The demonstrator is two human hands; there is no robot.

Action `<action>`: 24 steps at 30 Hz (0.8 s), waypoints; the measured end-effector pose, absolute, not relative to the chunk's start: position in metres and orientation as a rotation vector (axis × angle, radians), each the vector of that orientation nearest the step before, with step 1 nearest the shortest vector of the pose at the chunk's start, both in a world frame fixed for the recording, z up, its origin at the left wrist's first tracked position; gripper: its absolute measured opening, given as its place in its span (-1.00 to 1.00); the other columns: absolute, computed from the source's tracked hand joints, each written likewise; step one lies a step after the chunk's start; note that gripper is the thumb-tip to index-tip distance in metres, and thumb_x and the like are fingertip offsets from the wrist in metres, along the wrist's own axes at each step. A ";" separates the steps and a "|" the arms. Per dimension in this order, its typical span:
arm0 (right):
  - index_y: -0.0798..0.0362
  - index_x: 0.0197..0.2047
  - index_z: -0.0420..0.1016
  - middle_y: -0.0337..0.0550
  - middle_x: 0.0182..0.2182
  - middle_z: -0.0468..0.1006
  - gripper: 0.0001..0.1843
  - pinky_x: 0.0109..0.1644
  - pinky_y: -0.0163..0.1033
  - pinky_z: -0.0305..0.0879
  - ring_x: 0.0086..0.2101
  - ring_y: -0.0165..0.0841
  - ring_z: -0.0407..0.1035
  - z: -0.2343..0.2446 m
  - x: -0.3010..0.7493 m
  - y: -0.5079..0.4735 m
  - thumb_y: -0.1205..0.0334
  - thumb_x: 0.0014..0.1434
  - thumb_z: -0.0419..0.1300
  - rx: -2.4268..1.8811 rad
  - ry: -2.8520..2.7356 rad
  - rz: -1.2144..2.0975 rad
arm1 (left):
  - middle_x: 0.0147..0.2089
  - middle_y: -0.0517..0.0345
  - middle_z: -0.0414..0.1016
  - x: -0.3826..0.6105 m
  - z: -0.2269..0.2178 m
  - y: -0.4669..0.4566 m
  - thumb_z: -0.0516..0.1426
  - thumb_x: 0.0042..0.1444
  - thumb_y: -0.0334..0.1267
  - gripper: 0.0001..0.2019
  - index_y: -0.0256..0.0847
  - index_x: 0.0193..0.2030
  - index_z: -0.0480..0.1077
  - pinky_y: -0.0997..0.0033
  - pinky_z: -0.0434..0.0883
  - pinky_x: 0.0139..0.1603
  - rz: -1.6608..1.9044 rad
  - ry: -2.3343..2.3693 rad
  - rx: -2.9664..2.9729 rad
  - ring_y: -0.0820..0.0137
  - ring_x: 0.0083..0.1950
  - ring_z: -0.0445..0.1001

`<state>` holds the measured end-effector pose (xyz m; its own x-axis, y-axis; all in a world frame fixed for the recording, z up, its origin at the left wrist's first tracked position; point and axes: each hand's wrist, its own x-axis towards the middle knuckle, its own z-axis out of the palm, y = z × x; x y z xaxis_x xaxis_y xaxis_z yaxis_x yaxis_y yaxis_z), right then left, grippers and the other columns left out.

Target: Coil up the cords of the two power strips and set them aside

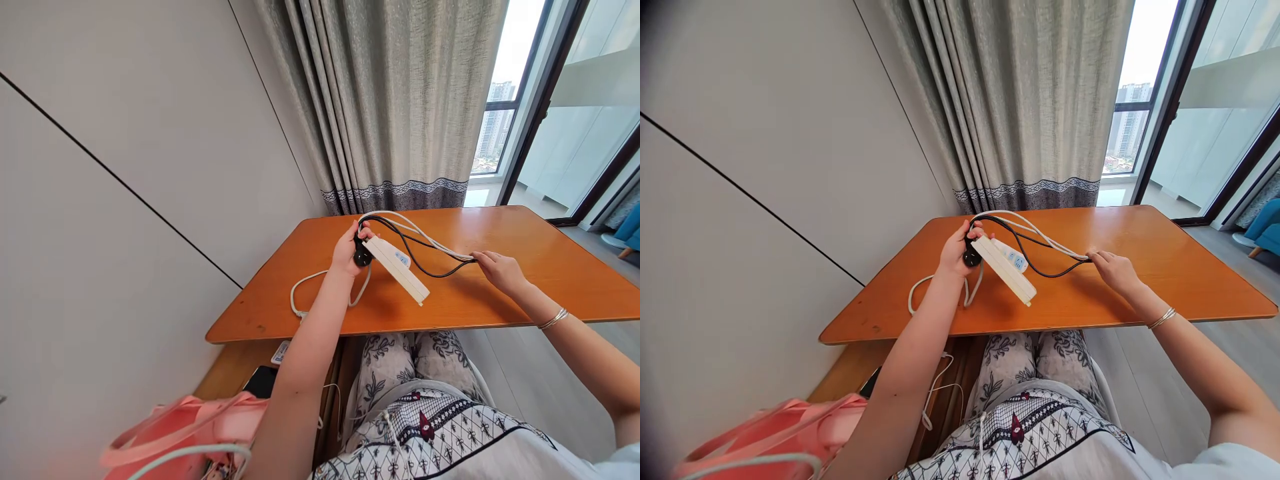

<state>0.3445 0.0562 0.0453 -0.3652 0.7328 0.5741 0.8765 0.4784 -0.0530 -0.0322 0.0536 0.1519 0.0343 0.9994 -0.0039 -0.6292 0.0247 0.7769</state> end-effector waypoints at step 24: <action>-0.04 0.06 0.52 -0.17 -0.16 0.64 -0.63 -0.33 -0.25 0.26 -0.38 -0.42 0.38 0.086 0.350 0.048 0.43 0.40 -0.03 -0.380 -2.720 -1.002 | -0.62 0.36 0.15 -0.027 0.143 0.049 -0.03 0.43 -0.26 -0.69 -0.28 -0.34 0.35 0.55 0.40 -0.34 1.441 0.693 0.565 0.55 -0.55 0.34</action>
<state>0.3498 0.0479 0.0857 -0.9428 0.1651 0.2895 0.3135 0.7342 0.6022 -0.0269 0.0494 0.1433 0.0003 0.9962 -0.0876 -0.6900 0.0636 0.7210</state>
